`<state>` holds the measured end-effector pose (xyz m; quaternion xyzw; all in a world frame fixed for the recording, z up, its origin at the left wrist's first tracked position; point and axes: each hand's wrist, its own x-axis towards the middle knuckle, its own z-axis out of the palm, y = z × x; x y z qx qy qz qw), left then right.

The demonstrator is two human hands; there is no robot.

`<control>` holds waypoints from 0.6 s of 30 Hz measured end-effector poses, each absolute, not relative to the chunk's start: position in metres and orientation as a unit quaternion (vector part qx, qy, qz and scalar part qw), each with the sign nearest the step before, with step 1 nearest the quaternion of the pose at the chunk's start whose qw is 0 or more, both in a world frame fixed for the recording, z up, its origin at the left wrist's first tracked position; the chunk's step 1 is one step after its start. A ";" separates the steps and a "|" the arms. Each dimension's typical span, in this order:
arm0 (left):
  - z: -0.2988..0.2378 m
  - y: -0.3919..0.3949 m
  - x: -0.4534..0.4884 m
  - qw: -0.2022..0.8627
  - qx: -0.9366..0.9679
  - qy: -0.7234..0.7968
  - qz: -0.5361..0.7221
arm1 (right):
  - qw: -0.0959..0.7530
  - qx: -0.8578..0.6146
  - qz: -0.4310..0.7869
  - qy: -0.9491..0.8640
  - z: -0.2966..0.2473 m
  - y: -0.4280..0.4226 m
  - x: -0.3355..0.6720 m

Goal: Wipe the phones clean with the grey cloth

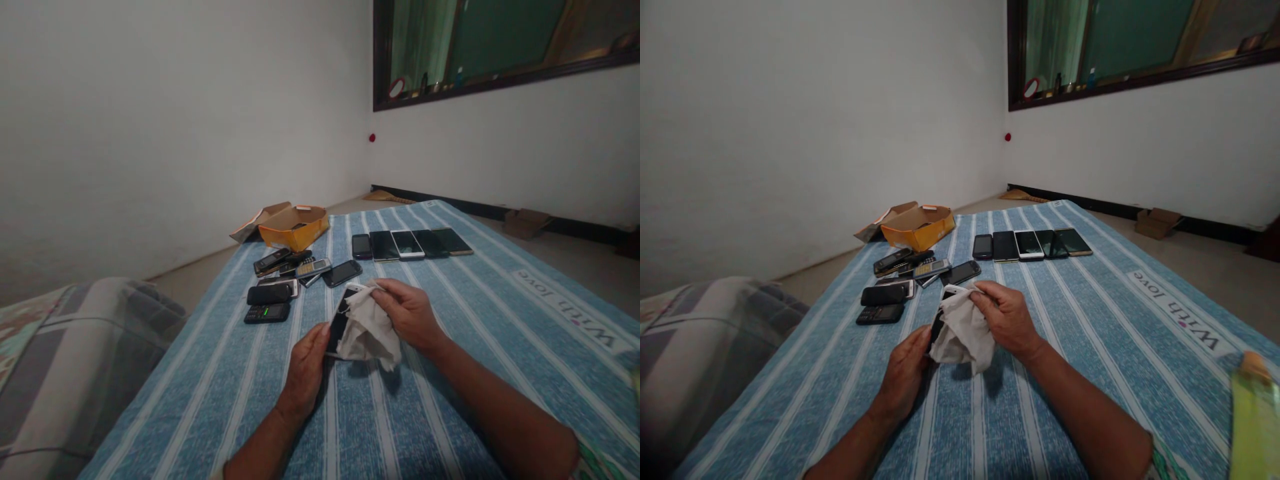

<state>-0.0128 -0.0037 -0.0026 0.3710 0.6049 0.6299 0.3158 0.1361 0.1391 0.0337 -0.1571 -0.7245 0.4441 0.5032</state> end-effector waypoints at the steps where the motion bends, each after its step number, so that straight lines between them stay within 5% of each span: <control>1: -0.003 -0.004 -0.013 0.321 0.374 0.602 0.628 | 0.509 -0.143 0.416 -0.740 0.038 0.137 0.138; 10: -0.002 -0.003 -0.010 0.349 0.403 0.582 0.614 | 0.461 -0.041 0.204 -0.863 0.062 0.131 0.151; 18: 0.003 -0.003 -0.006 0.354 0.418 0.564 0.618 | 0.459 -0.050 0.335 -0.821 0.052 0.140 0.148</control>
